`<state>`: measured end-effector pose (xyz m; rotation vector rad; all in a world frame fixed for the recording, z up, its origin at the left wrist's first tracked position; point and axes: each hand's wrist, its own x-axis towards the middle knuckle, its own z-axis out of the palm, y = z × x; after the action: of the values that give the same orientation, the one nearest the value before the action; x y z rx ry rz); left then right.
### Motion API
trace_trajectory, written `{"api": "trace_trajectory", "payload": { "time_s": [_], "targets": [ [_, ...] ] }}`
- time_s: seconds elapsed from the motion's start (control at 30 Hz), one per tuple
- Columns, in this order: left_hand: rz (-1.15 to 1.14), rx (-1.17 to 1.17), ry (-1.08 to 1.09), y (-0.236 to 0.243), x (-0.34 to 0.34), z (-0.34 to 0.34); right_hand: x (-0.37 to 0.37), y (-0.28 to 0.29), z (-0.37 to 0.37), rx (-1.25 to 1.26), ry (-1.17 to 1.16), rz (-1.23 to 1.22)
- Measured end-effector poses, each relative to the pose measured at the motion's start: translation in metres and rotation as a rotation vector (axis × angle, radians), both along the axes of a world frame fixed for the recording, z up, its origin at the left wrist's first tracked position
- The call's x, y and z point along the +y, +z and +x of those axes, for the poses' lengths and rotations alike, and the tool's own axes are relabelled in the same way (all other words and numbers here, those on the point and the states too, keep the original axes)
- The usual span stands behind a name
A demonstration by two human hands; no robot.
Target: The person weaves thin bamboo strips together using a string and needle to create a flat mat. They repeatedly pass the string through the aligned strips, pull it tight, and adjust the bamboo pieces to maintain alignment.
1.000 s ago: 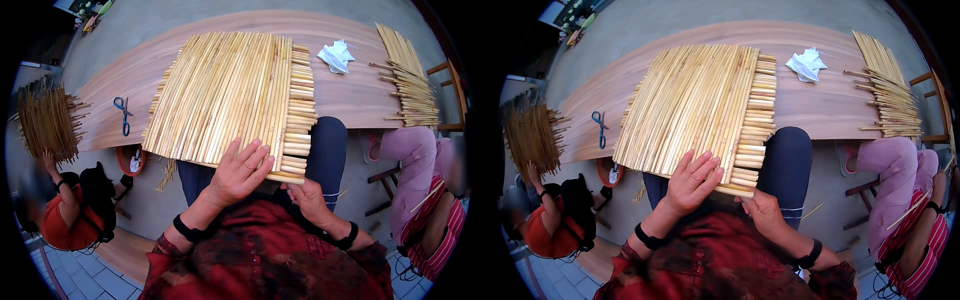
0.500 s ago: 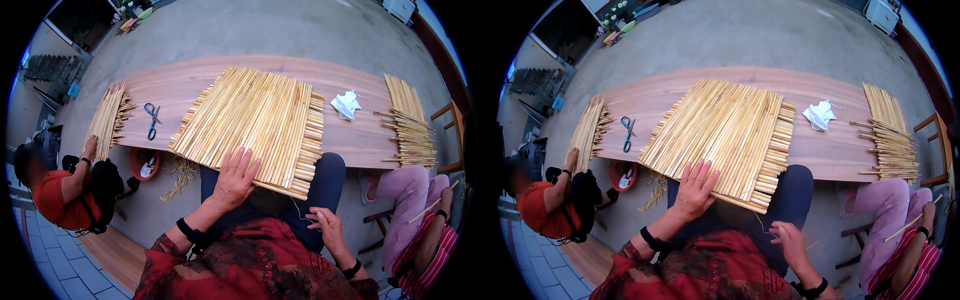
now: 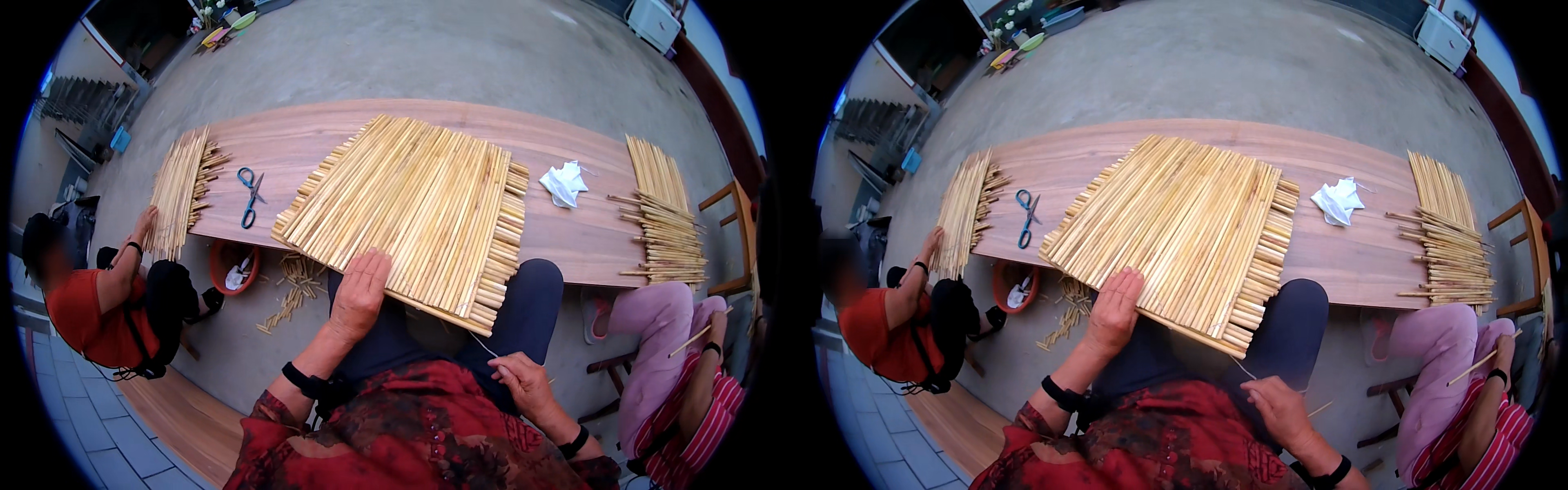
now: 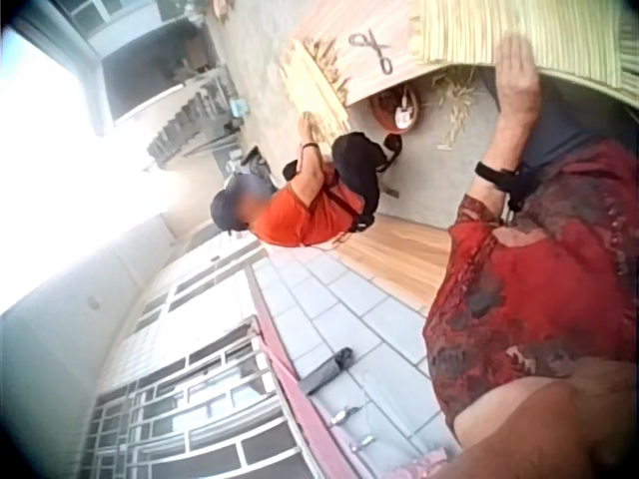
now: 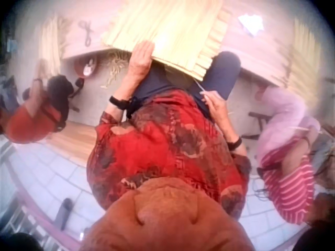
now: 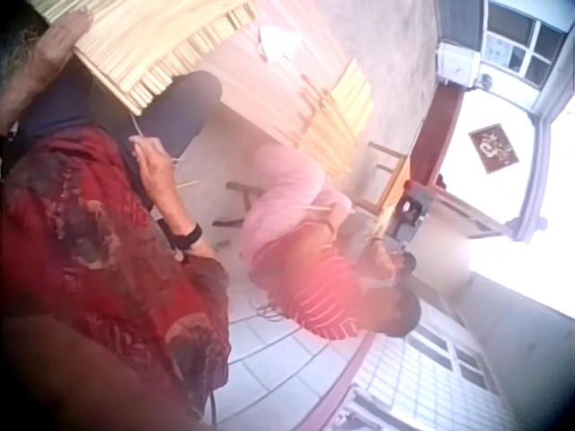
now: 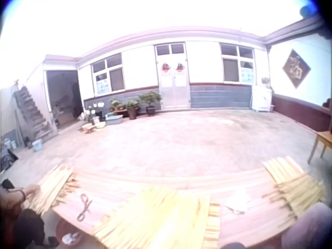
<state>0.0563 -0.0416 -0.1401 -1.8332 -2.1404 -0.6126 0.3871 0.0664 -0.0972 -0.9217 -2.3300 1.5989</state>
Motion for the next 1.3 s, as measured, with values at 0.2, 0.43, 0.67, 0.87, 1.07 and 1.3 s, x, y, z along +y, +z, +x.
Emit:
{"api": "trace_trajectory", "payload": {
  "time_s": [0.2, 0.43, 0.67, 0.87, 1.07, 1.3],
  "targets": [
    [0.016, 0.054, 0.013, -0.007, 0.0, 0.005, -0.001, 0.008, -0.012, 0.032, 0.171, 0.218],
    [-0.019, 0.058, -0.037, -0.009, 0.001, 0.004, 0.005, 0.012, -0.026, 0.067, 0.256, 0.282],
    [0.001, 0.052, 0.001, -0.014, 0.001, 0.005, 0.004, 0.008, -0.035, 0.079, 0.292, 0.328],
    [0.021, 0.051, 0.009, -0.016, 0.002, 0.005, 0.001, 0.005, -0.036, 0.133, 0.33, 0.349],
    [-0.015, 0.079, 0.008, -0.015, 0.002, 0.005, 0.002, 0.0, -0.034, 0.151, 0.334, 0.329],
    [-0.006, 0.112, -0.021, -0.02, 0.001, 0.0, 0.004, 0.0, -0.038, 0.182, 0.347, 0.34]
  ]
}}
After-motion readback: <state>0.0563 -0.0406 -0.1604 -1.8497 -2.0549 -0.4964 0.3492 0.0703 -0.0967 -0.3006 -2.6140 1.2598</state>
